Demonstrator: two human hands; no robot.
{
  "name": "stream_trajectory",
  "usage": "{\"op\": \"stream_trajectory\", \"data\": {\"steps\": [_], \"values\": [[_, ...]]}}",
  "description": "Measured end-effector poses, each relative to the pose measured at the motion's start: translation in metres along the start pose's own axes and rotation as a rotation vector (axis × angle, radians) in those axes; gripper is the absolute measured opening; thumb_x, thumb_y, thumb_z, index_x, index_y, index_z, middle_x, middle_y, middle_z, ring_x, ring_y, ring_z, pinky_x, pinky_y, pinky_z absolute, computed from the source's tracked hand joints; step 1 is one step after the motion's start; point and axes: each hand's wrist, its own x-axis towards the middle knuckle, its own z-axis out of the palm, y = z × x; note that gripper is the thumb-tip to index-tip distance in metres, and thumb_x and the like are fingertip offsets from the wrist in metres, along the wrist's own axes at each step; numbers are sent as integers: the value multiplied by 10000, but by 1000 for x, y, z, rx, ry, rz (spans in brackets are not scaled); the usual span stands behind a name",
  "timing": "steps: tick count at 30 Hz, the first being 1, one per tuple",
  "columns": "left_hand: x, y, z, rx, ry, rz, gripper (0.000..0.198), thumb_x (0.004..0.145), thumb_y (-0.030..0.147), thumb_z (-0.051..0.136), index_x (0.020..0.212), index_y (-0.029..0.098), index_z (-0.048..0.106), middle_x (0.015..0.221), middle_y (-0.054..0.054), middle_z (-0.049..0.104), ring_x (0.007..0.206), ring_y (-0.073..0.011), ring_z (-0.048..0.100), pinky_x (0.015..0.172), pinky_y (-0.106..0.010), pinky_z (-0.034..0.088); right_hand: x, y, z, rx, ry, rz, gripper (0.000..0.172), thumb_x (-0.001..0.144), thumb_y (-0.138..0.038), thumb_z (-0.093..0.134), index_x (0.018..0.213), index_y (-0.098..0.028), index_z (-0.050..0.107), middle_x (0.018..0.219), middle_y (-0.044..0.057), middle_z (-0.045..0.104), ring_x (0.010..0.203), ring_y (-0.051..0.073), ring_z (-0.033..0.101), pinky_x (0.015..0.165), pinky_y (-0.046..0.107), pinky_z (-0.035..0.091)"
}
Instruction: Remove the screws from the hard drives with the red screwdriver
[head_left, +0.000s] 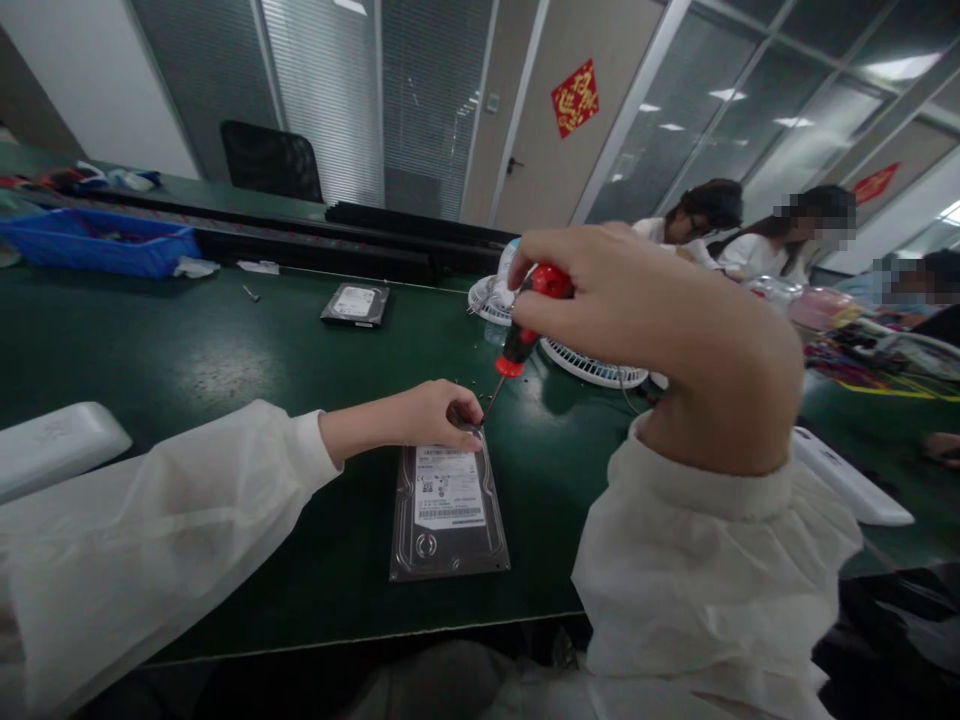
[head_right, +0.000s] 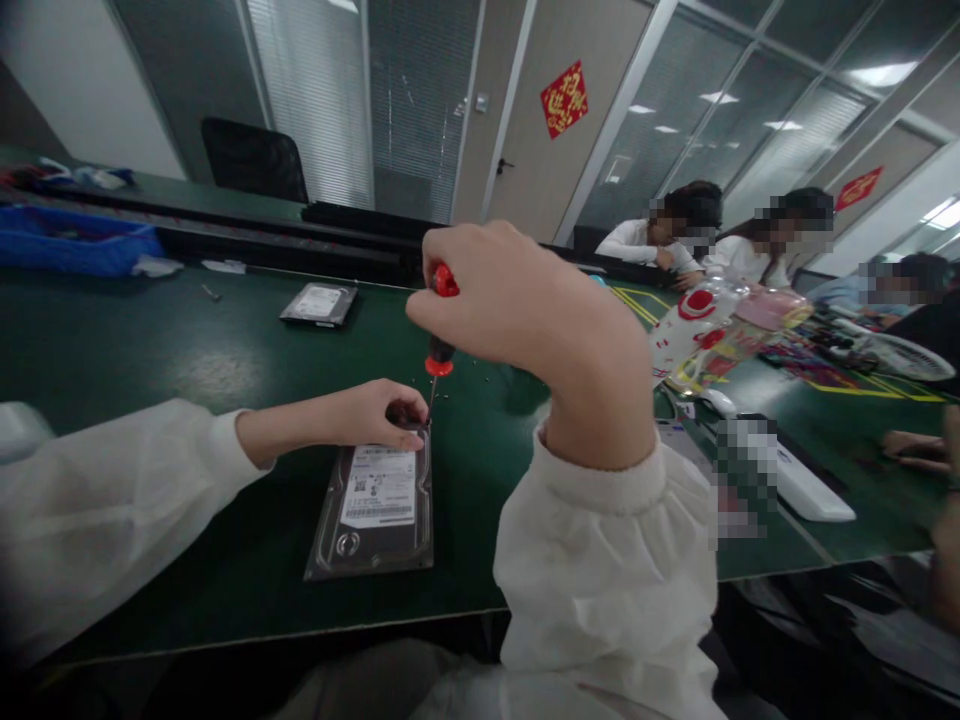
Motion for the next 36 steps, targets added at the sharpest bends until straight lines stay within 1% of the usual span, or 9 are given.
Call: {"op": "stream_trajectory", "data": {"steps": [5,9,11,15,18,20,26,32,36], "values": [[-3,3,-1,-19,-10,-5,393,776,452,772,1057,184,714,1083,-73,734,926,-213,689,809,-329,532,-6,6,-2,-58,23,81,523,951,-626,361,889,-191,645,781,100,604,756,215,574,720,371,445],[-3,2,0,-36,-11,-14,399,782,448,770,1069,178,702,1088,-79,733,940,-216,688,805,-334,534,-2,11,3,30,-22,-3,285,925,-436,486,1061,-231,628,921,81,654,766,202,579,686,348,420],[-3,1,0,-45,-7,-13,401,785,447,769,1069,173,697,1083,-80,732,940,-217,686,805,-339,535,-1,14,3,77,-47,-64,313,930,-436,484,1157,-255,601,919,53,659,718,166,557,658,322,392],[-4,6,0,-49,3,-8,372,781,415,779,1045,165,700,1067,-74,728,934,-212,680,800,-338,527,-1,17,-1,-18,-31,41,517,949,-631,379,898,-213,678,786,65,634,658,151,504,646,341,348],[-6,12,-1,-51,16,-14,337,782,359,787,1031,154,692,1068,-77,725,934,-200,674,813,-331,522,2,18,-4,44,-87,25,192,888,-397,570,945,-249,679,858,33,670,715,146,551,680,342,395],[-5,13,0,-57,29,-15,319,790,334,781,1028,147,678,1061,-81,724,936,-194,672,827,-329,521,6,19,-2,77,-79,22,176,824,-262,631,997,-240,650,884,31,673,716,135,556,681,329,403],[-6,10,0,-68,16,-1,331,797,363,776,1035,159,668,1065,-76,715,957,-197,668,832,-334,526,13,28,6,-54,6,31,446,931,-594,450,845,-200,641,769,81,643,642,126,460,656,354,341],[-7,15,0,-68,21,-26,316,799,354,766,1028,159,672,1022,-68,711,924,-195,662,809,-331,520,11,28,7,152,22,-51,302,744,-300,713,1028,-254,622,869,26,672,695,109,546,639,308,393],[-8,17,1,-71,25,-34,307,796,334,763,1022,150,670,999,-65,706,907,-187,657,803,-320,514,13,27,9,134,11,-85,294,841,-487,619,953,-224,688,808,43,678,677,127,562,641,332,400]]}}
